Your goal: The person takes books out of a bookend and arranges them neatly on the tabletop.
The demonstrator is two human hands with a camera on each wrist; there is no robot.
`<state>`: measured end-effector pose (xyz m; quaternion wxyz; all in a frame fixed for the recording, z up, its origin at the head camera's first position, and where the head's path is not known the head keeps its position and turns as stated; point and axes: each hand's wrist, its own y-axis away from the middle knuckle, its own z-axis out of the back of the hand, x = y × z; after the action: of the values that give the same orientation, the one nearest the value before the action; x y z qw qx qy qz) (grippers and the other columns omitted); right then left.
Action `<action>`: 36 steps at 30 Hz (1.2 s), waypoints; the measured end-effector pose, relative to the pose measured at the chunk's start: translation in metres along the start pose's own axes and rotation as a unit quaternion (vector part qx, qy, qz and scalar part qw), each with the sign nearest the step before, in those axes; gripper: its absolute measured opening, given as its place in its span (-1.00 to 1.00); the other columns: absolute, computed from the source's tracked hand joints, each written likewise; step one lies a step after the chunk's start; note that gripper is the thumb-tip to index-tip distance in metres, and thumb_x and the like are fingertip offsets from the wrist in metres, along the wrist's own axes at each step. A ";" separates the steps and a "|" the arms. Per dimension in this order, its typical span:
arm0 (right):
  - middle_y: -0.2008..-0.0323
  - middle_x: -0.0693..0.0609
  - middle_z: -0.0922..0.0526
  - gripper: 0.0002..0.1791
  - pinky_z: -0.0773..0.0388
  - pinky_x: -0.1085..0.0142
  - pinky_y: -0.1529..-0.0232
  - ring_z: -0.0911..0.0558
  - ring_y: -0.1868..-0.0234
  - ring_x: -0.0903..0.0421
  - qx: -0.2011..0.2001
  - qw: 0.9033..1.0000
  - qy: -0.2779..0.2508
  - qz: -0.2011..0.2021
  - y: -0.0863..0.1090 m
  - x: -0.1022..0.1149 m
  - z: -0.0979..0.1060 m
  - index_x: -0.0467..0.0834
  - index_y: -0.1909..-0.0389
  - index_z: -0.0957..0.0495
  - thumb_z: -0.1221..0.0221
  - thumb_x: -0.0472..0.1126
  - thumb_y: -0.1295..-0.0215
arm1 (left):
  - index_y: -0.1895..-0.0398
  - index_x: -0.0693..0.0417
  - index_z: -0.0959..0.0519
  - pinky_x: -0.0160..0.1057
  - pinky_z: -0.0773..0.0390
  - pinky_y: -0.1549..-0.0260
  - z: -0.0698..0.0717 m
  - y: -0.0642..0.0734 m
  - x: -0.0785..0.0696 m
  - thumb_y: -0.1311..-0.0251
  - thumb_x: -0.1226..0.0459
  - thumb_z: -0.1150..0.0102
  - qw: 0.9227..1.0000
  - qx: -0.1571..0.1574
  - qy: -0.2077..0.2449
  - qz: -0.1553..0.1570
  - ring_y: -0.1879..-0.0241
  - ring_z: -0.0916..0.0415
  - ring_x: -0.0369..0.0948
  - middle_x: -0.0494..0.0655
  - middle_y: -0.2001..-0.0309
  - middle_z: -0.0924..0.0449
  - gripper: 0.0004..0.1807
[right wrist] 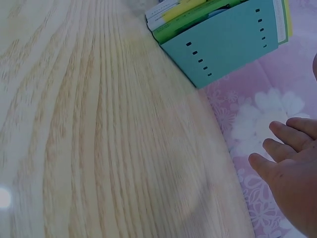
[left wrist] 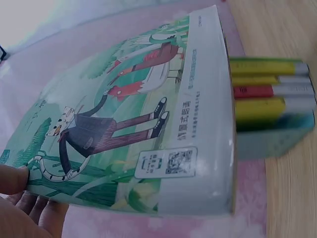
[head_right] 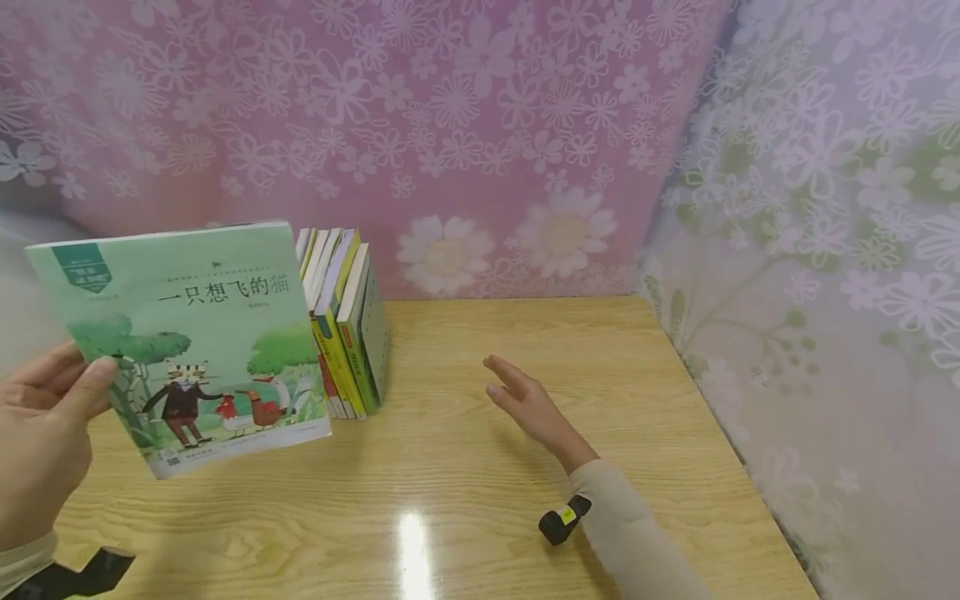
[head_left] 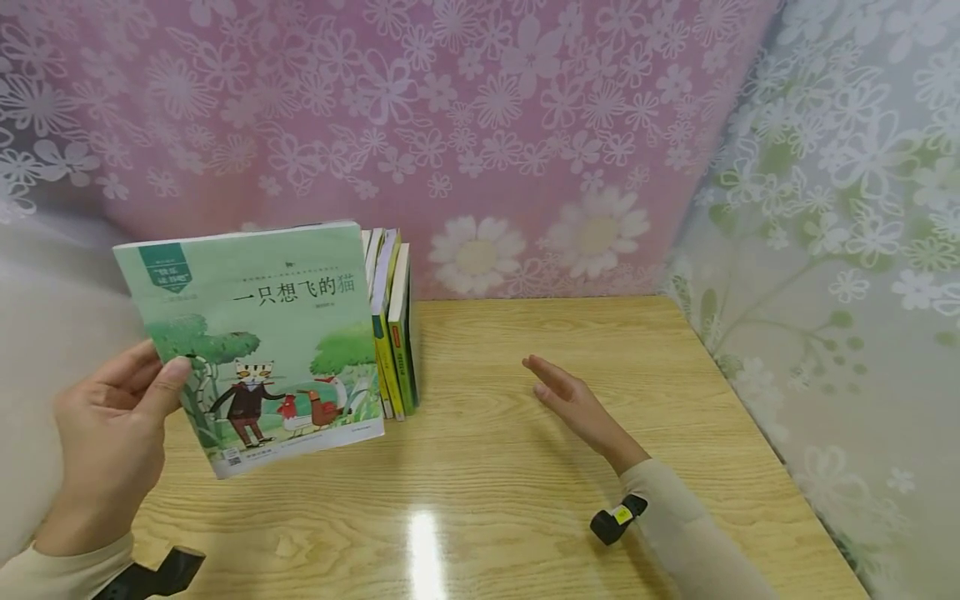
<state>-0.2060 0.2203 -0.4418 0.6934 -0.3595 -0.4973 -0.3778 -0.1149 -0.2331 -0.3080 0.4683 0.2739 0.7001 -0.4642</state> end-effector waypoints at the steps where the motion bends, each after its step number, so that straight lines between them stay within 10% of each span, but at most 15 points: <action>1: -0.48 -0.12 -0.06 -0.36 -0.08 -0.12 -0.38 -0.01 -0.48 -0.14 0.001 1.000 -0.004 0.001 0.000 0.001 0.000 -0.16 -0.50 0.04 0.08 -0.11 -0.52 | -0.08 0.26 -0.56 -0.55 -0.59 0.38 -0.004 0.000 0.000 -0.20 0.55 -0.14 1.000 0.018 0.021 0.008 0.21 -0.64 -0.36 -0.18 0.22 -0.70 -0.64; 6: -0.47 -0.06 -0.11 -0.40 -0.13 0.07 -0.41 -0.05 -0.48 -0.05 0.016 0.999 -0.028 0.009 -0.002 0.006 -0.004 -0.07 -0.50 -0.01 0.08 -0.11 -0.53 | -0.01 0.09 -0.62 -0.47 -0.63 0.33 -0.024 0.004 0.004 -0.26 0.51 -0.09 0.989 0.117 0.081 0.027 0.23 -0.65 -0.35 -0.17 0.18 -0.71 -0.69; 12: -0.46 -0.14 -0.12 -0.41 -0.26 0.47 -0.30 -0.07 -0.47 -0.06 0.033 0.996 -0.076 0.033 -0.006 0.011 -0.009 -0.17 -0.49 -0.03 0.08 -0.22 -0.52 | 0.01 0.02 -0.59 -0.44 -0.64 0.33 -0.055 0.012 0.012 -0.30 0.43 -0.10 0.985 0.150 0.052 0.060 0.28 -0.65 -0.38 -0.25 0.23 -0.71 -0.74; 19: -0.45 -0.19 -0.11 -0.41 -0.26 0.22 -0.35 -0.10 -0.46 -0.06 0.061 0.988 -0.127 0.054 -0.007 0.017 -0.018 -0.22 -0.47 -0.07 0.04 -0.21 -0.50 | -0.23 0.42 -0.35 -0.42 -0.65 0.31 -0.085 0.024 0.021 -0.36 0.36 -0.05 0.973 0.191 0.006 0.127 0.30 -0.63 -0.41 -0.40 0.28 -0.68 -0.57; 25: -0.45 -0.23 -0.10 -0.28 -0.27 -0.02 -0.33 -0.18 -0.44 0.00 0.067 0.982 -0.168 0.049 -0.003 0.023 -0.022 -0.30 -0.46 -0.04 -0.03 -0.03 -0.45 | -0.25 0.43 -0.35 -0.38 -0.66 0.30 -0.108 0.035 0.033 -0.35 0.46 -0.02 0.963 0.190 0.006 0.190 0.31 -0.64 -0.40 -0.33 0.28 -0.67 -0.57; 36: -0.12 -0.01 -0.52 -0.35 -0.59 0.26 -0.01 -0.58 -0.07 0.13 0.044 0.984 -0.171 0.017 0.006 0.028 -0.025 -0.44 -0.38 -0.10 -0.07 -0.21 -0.43 | -0.21 0.39 -0.42 -0.43 -0.63 0.39 -0.139 0.048 0.058 -0.34 0.46 -0.03 0.956 0.188 0.000 0.227 0.32 -0.60 -0.42 0.09 0.10 -0.67 -0.61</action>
<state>-0.1844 0.1961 -0.4220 0.6197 -0.3965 -0.6183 -0.2764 -0.1554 -0.0903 -0.3614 0.5014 0.5091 0.5197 -0.4683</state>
